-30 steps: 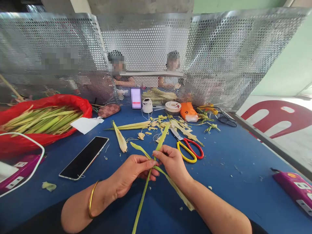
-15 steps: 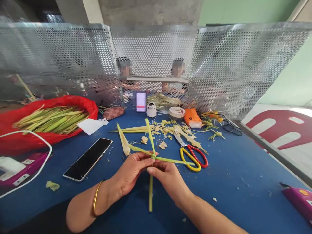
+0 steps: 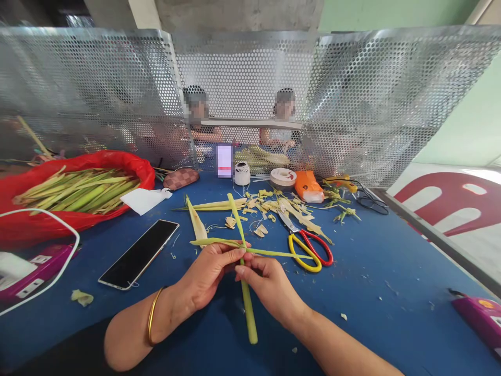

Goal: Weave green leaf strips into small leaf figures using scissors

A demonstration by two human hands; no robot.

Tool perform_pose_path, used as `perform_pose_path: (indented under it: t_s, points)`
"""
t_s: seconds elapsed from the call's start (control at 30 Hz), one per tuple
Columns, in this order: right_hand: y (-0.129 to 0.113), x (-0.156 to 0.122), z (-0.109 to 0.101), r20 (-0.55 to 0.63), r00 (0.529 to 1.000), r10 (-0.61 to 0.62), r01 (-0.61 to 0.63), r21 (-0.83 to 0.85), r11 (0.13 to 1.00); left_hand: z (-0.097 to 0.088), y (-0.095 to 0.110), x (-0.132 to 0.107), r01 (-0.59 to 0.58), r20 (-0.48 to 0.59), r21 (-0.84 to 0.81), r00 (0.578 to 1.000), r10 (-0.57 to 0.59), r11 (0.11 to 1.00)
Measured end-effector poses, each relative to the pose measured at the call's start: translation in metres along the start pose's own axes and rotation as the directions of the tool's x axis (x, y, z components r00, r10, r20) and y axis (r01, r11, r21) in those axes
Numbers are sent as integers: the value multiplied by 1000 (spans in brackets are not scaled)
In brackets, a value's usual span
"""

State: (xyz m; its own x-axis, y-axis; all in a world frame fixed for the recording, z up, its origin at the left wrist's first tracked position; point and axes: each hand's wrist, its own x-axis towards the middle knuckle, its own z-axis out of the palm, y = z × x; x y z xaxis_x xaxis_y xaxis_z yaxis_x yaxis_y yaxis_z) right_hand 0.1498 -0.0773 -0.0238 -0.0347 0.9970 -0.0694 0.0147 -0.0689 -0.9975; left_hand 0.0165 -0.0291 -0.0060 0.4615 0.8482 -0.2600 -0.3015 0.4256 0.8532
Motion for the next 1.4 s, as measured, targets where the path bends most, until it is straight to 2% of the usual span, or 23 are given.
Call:
perform_pose_path:
  t_s: [0.17,0.27,0.4,0.53,0.6,0.67,0.73,0.77,0.8,0.83,0.87,0.9,0.93,0.97,1.0,1.03,1.07,1.13,1.4]
  points:
    - [-7,2,-1,-244,969,-28,89,244,966,0,2,-2,20,18,-10,1000,-20,1000]
    - [-6,2,-1,-258,964,-57,133,284,950,0,-2,-2,16,28,39,999,-17,999]
    - [-5,0,-1,-269,959,-89,155,235,959,2,-6,0,-6,-33,128,999,10,992]
    - [-10,-4,0,-270,949,-162,203,129,971,2,-4,2,-18,-110,115,993,31,993]
    - [-13,-3,-6,-248,953,-172,189,45,981,-1,-2,4,14,-123,111,992,0,994]
    - [-16,2,-19,-284,947,-152,150,-29,988,-4,0,5,61,-138,107,989,-46,992]
    - [-20,10,-37,-457,880,-130,125,-42,991,-7,2,5,94,-148,116,986,-76,989]
    - [-22,13,-46,-536,826,-176,155,-85,984,-7,3,5,98,-144,128,986,-79,987]
    - [-23,17,-54,-626,735,-258,177,-190,966,-7,3,4,100,-128,144,988,-81,985]
    - [-24,19,-60,-629,699,-341,159,-329,931,-6,4,3,103,-104,163,991,-87,981]
    - [-25,20,-63,-576,721,-384,128,-434,892,-5,4,2,108,-76,179,993,-96,978]
    - [-25,20,-64,-495,783,-376,101,-495,863,-4,3,0,117,-49,191,993,-109,975]
    - [-25,19,-61,-392,866,-311,83,-500,862,-3,3,-1,128,-28,200,992,-125,971]
    - [-24,18,-57,-284,935,-214,66,-452,890,-2,1,-2,141,-14,208,990,-141,968]
    - [-22,16,-50,-188,975,-120,46,-357,933,0,0,-3,153,-4,215,988,-156,965]
    - [-20,14,-44,-122,991,-53,22,-241,970,0,-1,-3,162,3,224,986,-167,961]
    - [-18,12,-37,-92,996,-14,2,-128,992,1,-3,-4,169,6,236,985,-175,957]
    - [-15,10,-27,-104,994,25,-23,14,1000,2,-6,-4,172,12,264,983,-182,949]
    - [-8,8,-16,-266,962,66,-29,140,990,9,-9,-7,124,39,324,989,-144,938]
